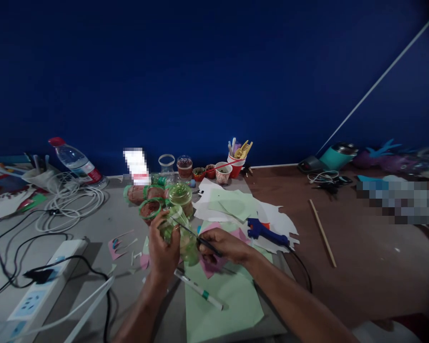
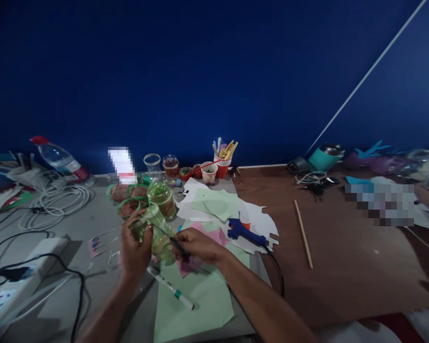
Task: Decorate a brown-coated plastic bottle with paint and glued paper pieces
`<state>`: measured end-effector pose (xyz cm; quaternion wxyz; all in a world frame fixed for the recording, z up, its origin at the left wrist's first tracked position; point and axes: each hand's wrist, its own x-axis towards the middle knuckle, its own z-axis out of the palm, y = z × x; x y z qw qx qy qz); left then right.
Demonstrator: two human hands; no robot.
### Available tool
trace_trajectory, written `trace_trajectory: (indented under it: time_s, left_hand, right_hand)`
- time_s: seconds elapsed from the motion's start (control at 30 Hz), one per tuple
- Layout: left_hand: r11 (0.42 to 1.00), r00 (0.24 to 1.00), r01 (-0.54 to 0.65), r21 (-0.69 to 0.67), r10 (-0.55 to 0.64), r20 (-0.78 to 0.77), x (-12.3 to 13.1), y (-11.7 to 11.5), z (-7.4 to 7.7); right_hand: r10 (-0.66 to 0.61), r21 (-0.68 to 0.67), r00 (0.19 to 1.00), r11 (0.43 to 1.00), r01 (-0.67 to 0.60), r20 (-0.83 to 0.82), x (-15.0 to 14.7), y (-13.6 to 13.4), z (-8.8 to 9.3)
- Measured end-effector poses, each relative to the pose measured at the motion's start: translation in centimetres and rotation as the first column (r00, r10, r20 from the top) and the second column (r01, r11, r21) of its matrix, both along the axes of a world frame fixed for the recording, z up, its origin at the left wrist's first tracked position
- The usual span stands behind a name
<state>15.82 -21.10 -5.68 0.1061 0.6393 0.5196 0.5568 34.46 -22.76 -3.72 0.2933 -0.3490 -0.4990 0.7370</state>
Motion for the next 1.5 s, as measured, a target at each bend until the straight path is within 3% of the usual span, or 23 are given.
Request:
trace_trajectory:
  time_s: [0.4,0.63,0.97,1.23,1.33,1.5]
  left_hand:
    - [0.997,0.995,0.072,0.013,-0.073,0.062,-0.2,0.1,-0.5]
    - [0.997,0.998,0.06,0.042,-0.061,0.008,0.0,0.1,-0.7]
    - [0.996,0.997,0.08,0.044,-0.081,0.011,0.2,-0.1,-0.9]
    - [0.994,0.997,0.079,0.081,-0.077,-0.023,0.2,-0.1,-0.8]
    - [0.994,0.996,0.081,0.072,-0.079,-0.038,0.2,0.0,-1.0]
    - [0.993,0.995,0.09,0.075,-0.087,-0.044,0.4,-0.2,-0.9]
  right_hand:
    - [0.046,0.005,0.999,0.999,-0.046,-0.008,0.2,0.2,-0.1]
    - [0.019,0.003,0.999,1.0,-0.019,-0.034,0.3,0.3,-0.4]
    - [0.018,0.079,0.993,0.997,-0.027,0.12,0.2,0.2,-0.1]
    - [0.003,0.016,0.999,1.0,-0.004,0.035,0.1,0.2,-0.6]
    - [-0.001,-0.037,0.998,0.999,-0.001,-0.065,0.3,0.2,-0.3]
    - [0.008,-0.084,0.996,0.996,-0.015,-0.084,0.5,0.2,0.4]
